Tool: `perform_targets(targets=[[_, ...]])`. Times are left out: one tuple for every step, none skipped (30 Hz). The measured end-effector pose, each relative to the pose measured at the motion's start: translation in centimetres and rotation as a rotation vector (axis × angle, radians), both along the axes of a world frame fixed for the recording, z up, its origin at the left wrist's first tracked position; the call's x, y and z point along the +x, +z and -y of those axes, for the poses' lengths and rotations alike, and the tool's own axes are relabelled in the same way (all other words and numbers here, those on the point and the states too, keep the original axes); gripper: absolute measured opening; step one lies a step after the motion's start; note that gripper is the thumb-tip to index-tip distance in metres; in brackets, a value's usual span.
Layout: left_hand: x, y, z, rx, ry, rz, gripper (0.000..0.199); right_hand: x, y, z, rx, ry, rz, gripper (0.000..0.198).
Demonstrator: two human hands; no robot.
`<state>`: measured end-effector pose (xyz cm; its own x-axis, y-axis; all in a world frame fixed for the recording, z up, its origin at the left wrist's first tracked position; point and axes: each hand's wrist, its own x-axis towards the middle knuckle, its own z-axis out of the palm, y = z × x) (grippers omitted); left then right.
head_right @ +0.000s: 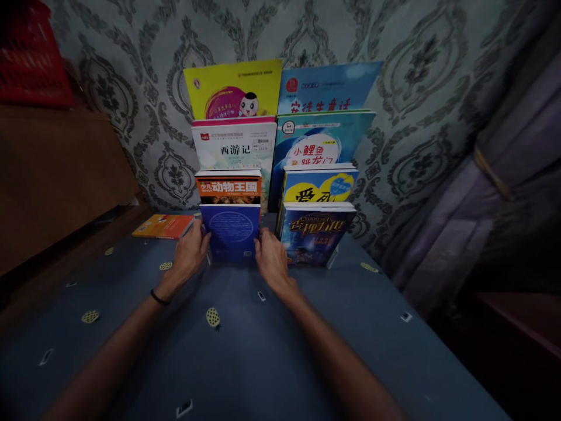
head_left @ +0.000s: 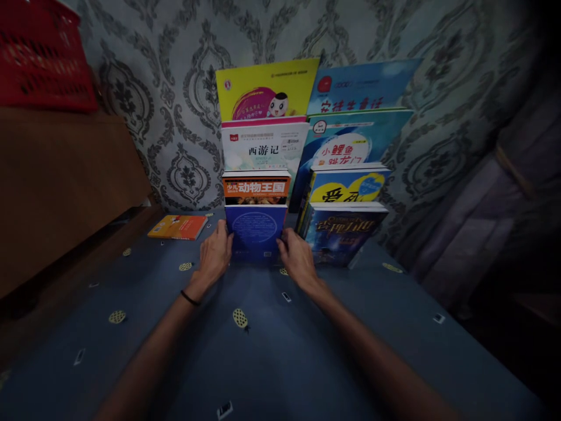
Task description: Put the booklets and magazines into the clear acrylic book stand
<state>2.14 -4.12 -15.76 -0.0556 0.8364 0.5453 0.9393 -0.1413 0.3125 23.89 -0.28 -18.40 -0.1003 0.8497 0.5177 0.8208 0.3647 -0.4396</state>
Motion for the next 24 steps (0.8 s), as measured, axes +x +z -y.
perform_targets(targets=[[0.00,-0.01,-0.02,0.000,0.000,0.000,0.013,0.00,-0.02,-0.03,0.001,0.000,0.000,0.014],[0.00,-0.02,-0.05,-0.002,0.002,0.002,0.013,0.00,-0.04,-0.05,0.001,0.000,-0.001,0.014],[0.00,-0.04,-0.08,-0.004,0.004,0.006,0.013,0.00,-0.04,-0.07,0.002,0.001,-0.001,0.015],[0.00,-0.06,-0.11,-0.007,0.006,0.009,0.013,-0.01,-0.05,-0.09,0.002,0.002,-0.002,0.015],[0.00,-0.08,-0.14,-0.008,0.007,0.013,0.012,-0.01,-0.05,-0.10,0.002,0.003,-0.004,0.015],[0.00,-0.11,-0.16,-0.008,0.008,0.016,0.012,-0.02,-0.05,-0.11,0.001,0.005,-0.006,0.015],[-0.01,-0.14,-0.17,-0.006,0.007,0.018,0.012,-0.02,-0.06,-0.12,0.000,0.006,-0.008,0.015],[-0.01,-0.15,-0.18,-0.002,0.006,0.018,0.012,-0.02,-0.07,-0.13,0.000,0.008,-0.012,0.015],[-0.02,-0.16,-0.18,0.002,0.007,0.016,0.012,-0.01,-0.08,-0.14,0.000,0.010,-0.015,0.015],[-0.02,-0.15,-0.17,0.004,0.005,0.015,0.012,-0.01,-0.10,-0.16,0.000,0.012,-0.019,0.015],[-0.03,-0.13,-0.15,0.004,0.004,0.012,0.012,0.00,-0.12,-0.18,0.001,0.014,-0.023,0.015],[-0.03,-0.11,-0.13,0.001,0.002,0.010,0.012,0.02,-0.14,-0.20,0.001,0.016,-0.028,0.015],[-0.03,-0.08,-0.11,-0.004,0.001,0.010,0.012,0.03,-0.16,-0.23,0.002,0.016,-0.032,0.016],[-0.03,-0.06,-0.09,-0.009,0.000,0.009,0.012,0.04,-0.18,-0.26,0.002,0.015,-0.037,0.016],[-0.03,-0.05,-0.07,-0.013,-0.003,0.007,0.012,0.06,-0.18,-0.29,0.001,0.012,-0.041,0.016],[-0.04,-0.06,-0.06,-0.015,-0.006,0.005,0.012,0.07,-0.18,-0.32,-0.001,0.009,-0.043,0.015],[-0.04,-0.08,-0.06,-0.015,-0.008,0.005,0.012,0.08,-0.17,-0.34,-0.003,0.005,-0.044,0.015],[-0.05,-0.11,-0.07,-0.014,-0.009,0.005,0.012,0.09,-0.15,-0.35,-0.005,0.003,-0.043,0.014],[-0.05,-0.15,-0.08,-0.014,-0.010,0.005,0.012,0.11,-0.12,-0.36,-0.008,0.001,-0.040,0.014],[-0.06,-0.19,-0.09,-0.016,-0.009,0.005,0.012,0.12,-0.10,-0.36,-0.011,0.000,-0.036,0.013],[-0.06,-0.21,-0.10,-0.018,-0.006,0.003,0.012,0.13,-0.07,-0.36,-0.013,-0.002,-0.032,0.013],[-0.05,-0.21,-0.10,-0.023,-0.003,-0.002,0.012,0.14,-0.04,-0.35,-0.016,-0.004,-0.028,0.013],[-0.03,-0.18,-0.09,-0.030,0.000,-0.008,0.013,0.15,-0.02,-0.35,-0.018,-0.006,-0.025,0.013],[-0.01,-0.13,-0.07,-0.039,0.007,-0.013,0.014,0.16,0.00,-0.34,-0.019,-0.008,-0.021,0.013]])
